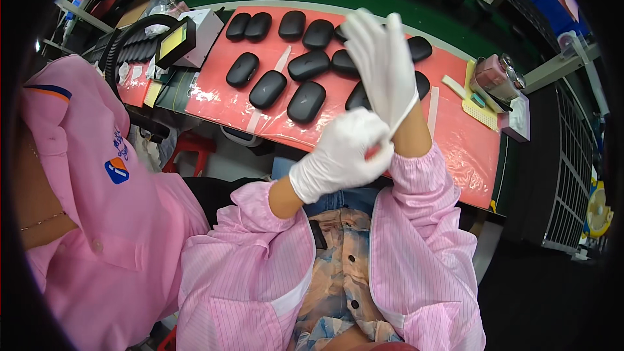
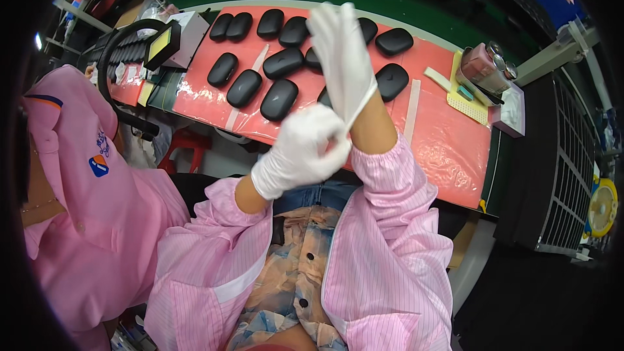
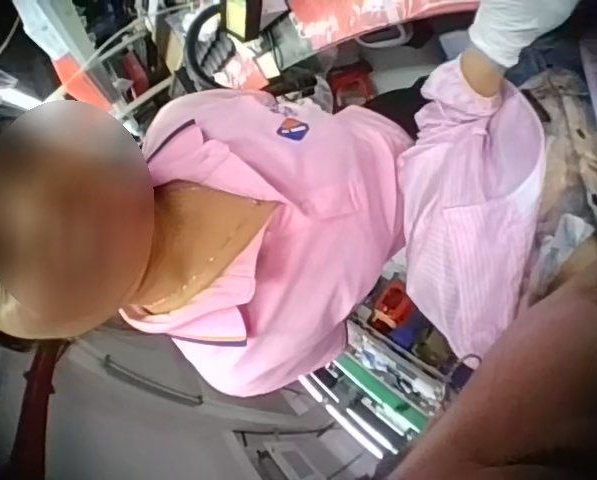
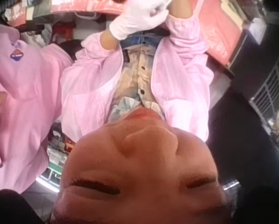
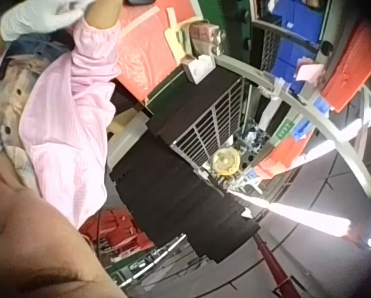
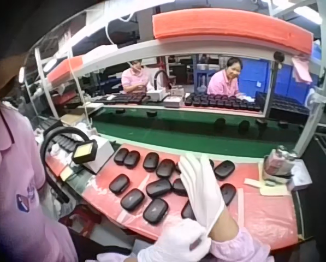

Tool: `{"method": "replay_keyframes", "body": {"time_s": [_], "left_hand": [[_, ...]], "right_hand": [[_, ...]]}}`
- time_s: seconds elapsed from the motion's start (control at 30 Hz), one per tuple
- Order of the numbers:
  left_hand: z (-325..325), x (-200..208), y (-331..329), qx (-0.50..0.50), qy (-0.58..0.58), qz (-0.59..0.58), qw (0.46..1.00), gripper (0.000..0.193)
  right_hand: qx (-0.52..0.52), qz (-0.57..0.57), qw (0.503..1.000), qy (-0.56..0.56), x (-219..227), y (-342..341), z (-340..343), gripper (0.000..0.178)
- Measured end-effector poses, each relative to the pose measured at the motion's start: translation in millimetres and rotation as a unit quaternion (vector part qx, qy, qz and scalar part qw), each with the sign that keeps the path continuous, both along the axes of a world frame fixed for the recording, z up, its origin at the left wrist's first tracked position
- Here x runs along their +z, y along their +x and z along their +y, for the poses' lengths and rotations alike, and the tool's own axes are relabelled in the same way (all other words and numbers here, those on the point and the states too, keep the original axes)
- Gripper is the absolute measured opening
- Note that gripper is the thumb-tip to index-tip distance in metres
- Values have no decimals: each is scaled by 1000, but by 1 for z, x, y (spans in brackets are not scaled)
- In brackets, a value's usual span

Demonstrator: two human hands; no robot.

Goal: Inspecting and cleaning earbud charging cases at an electronics factory workstation.

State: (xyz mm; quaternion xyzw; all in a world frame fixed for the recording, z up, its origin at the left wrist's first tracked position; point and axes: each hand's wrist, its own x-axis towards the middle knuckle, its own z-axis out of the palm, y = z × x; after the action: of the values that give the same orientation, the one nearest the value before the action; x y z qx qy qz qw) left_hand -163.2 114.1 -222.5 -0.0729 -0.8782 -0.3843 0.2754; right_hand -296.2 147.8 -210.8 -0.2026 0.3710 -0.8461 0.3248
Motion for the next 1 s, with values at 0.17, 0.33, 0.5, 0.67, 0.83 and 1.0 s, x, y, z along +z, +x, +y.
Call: {"method": "replay_keyframes", "body": {"time_s": [0.17,0.33,0.5,0.67,0.83,1.0], "left_hand": [[-7,-5,4,43,-21,-4,999,15],[-20,23,5,155,-69,88,981,28],[-34,14,-1,115,32,-49,992,21],[-16,24,-20,58,112,20,992,13],[34,2,1,59,-205,37,976,15],[-2,5,3,102,-59,193,974,44]], "right_hand": [[-29,300,944,133,-17,-5,-15,57],[-151,645,631,404,-8,-11,-16,51],[-114,720,460,507,-11,-8,-20,50],[-109,768,423,468,-20,8,-25,60],[-192,739,569,305,0,12,-22,70],[-125,406,905,20,25,-7,-20,66]]}}
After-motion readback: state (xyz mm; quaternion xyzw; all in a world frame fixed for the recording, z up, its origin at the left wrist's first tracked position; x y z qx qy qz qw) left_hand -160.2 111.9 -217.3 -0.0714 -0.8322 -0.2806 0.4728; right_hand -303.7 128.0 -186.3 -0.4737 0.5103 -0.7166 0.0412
